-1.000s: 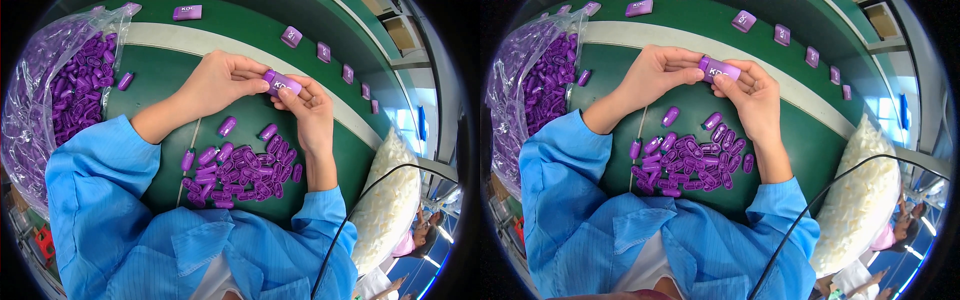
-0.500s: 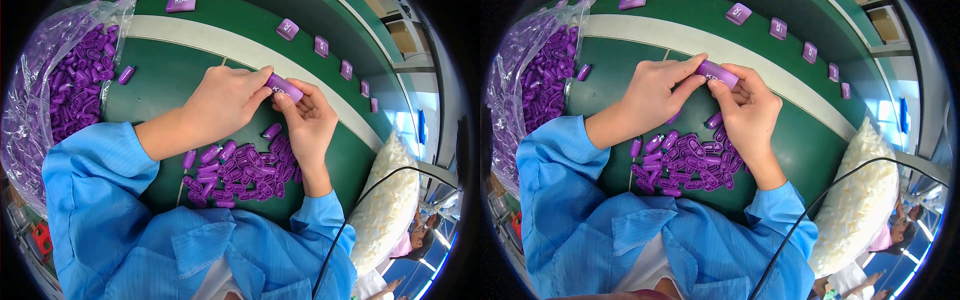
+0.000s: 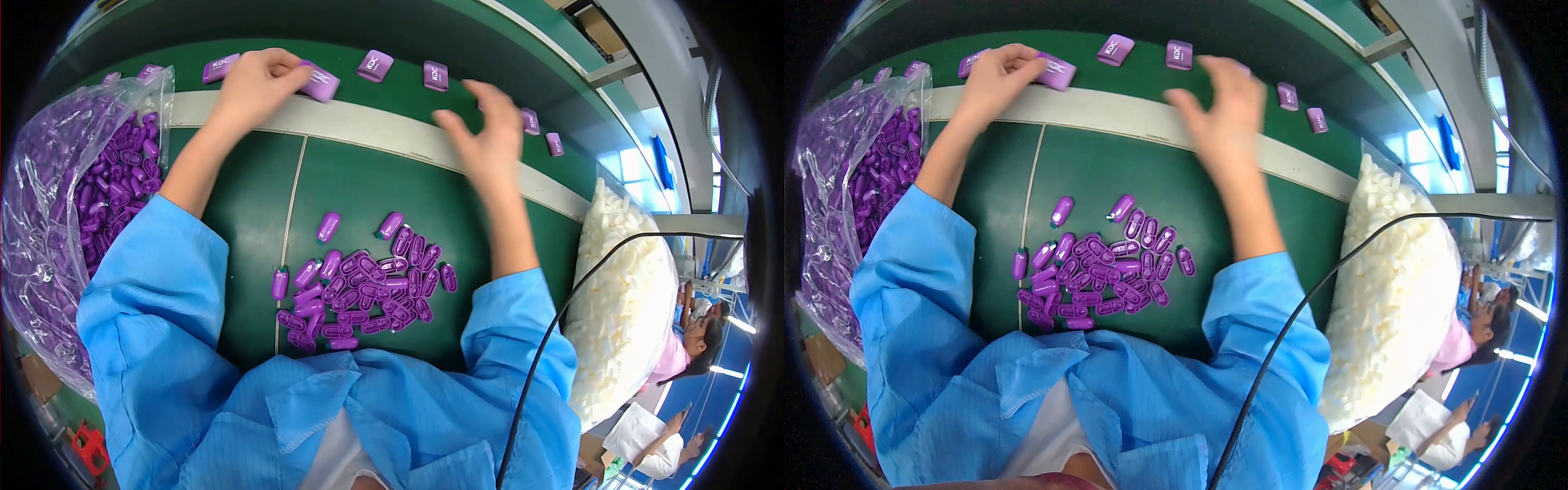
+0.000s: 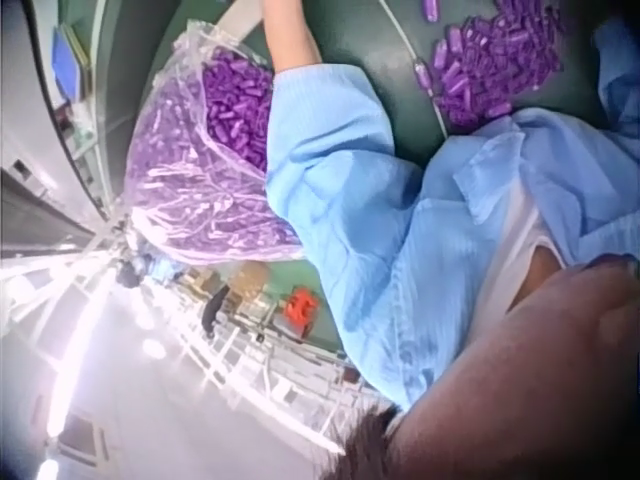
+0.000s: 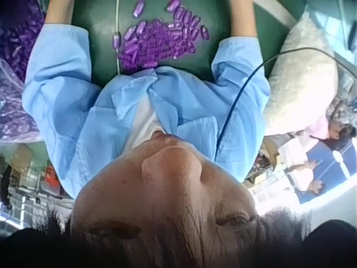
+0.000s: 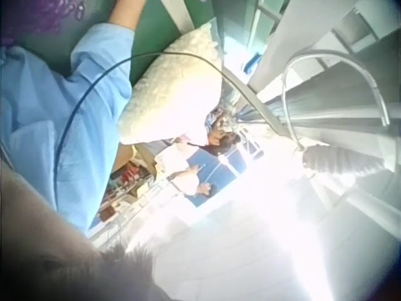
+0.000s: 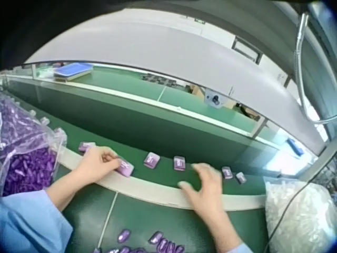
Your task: The person assembles small purple plastic components by hand on a factory production line.
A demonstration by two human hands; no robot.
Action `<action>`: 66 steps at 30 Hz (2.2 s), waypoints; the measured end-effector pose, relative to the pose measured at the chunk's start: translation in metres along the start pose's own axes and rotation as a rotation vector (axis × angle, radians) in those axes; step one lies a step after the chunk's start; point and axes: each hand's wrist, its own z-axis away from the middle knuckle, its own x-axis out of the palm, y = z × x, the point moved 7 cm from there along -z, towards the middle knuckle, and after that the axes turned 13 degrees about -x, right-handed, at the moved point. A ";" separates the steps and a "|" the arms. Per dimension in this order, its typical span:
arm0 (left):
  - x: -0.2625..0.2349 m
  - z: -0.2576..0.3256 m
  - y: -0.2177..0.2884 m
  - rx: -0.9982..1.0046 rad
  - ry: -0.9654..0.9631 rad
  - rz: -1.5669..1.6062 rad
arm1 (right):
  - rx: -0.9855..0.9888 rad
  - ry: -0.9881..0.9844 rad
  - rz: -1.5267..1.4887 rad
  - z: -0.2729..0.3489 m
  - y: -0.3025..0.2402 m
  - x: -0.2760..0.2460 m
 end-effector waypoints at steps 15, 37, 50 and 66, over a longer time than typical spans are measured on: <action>0.062 -0.031 0.050 0.300 -0.042 -0.565 | 0.139 -0.600 0.147 -0.006 0.132 0.007; 0.195 0.101 0.128 0.639 -0.439 -0.363 | 0.269 -0.626 0.049 0.090 0.017 -0.079; 0.022 0.151 0.078 0.358 -0.493 -0.309 | -0.002 -0.328 0.021 0.048 -0.036 -0.039; 0.050 0.207 0.041 0.533 -0.397 -0.553 | 0.470 -0.063 -0.842 0.047 -0.046 0.016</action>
